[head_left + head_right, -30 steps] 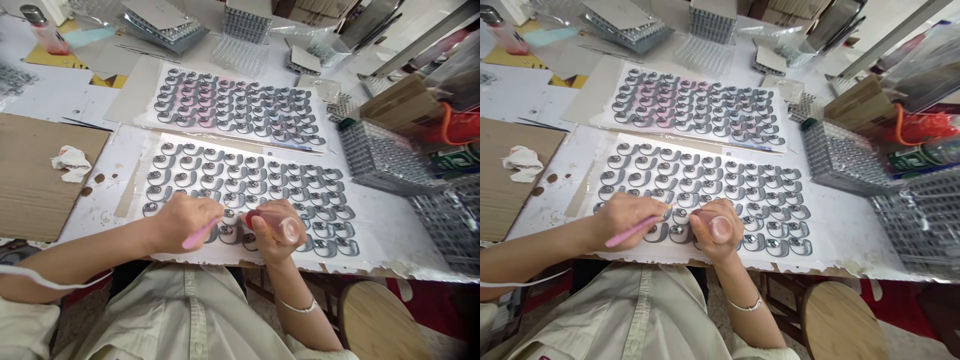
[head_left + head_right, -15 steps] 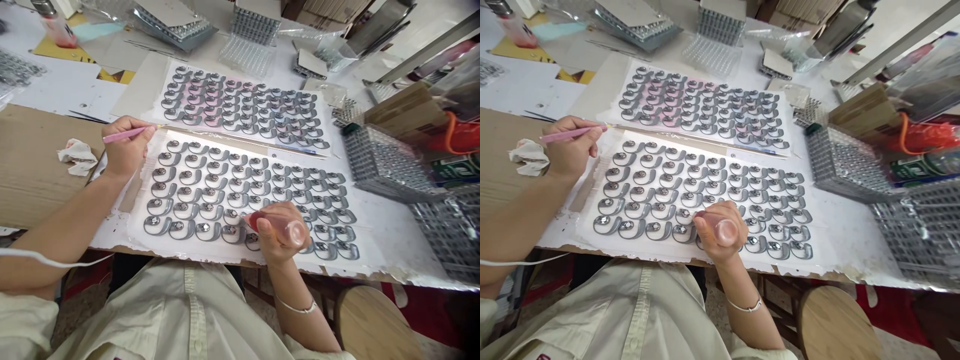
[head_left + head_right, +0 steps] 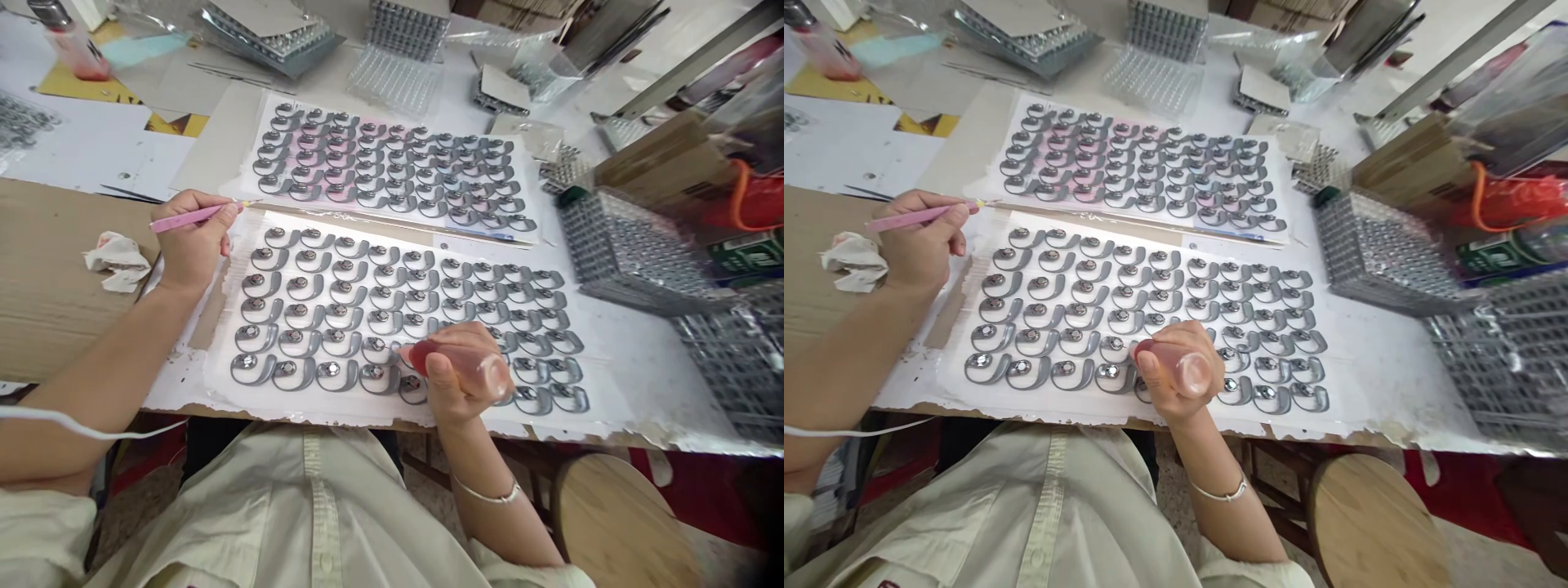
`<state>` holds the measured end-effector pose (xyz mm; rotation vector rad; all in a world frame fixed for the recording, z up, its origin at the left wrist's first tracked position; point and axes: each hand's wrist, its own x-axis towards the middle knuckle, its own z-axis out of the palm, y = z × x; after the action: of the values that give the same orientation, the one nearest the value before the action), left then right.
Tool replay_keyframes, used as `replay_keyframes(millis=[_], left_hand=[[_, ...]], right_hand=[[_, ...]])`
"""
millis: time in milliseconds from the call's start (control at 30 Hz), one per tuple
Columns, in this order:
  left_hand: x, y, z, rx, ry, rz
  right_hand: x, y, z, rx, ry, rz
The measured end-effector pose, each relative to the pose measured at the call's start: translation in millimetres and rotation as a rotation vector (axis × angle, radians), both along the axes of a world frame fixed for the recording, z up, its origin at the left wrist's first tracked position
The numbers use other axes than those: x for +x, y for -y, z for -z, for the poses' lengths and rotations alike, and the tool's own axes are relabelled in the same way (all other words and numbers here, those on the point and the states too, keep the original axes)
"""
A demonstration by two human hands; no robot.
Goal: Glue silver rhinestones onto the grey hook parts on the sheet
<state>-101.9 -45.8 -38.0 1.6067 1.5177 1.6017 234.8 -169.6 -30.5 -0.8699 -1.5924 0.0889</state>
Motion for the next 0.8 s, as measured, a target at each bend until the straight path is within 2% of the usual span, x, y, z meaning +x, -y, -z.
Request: replay_keyframes(millis=[133, 300, 533, 800], left_hand=[[-0.3, -1.4, 1.5, 0.033, 0.010, 0.015], [2.3, -0.5, -0.3, 0.015, 0.058, -0.025], [-1.5, -1.5, 3.5, 0.058, -0.026, -0.006], [6.0, 1.2, -4.3, 0.044, 0.078, -0.055]], right_hand=[[-1.8, -1.5, -2.6, -0.013, 0.021, -0.012], [-2.2, -0.7, -2.7, -0.040, 0.034, -0.013], [-1.6, -0.3, -0.3, -0.046, 0.029, -0.023], [-1.5, 0.2, 0.8, -0.044, 0.028, -0.028]])
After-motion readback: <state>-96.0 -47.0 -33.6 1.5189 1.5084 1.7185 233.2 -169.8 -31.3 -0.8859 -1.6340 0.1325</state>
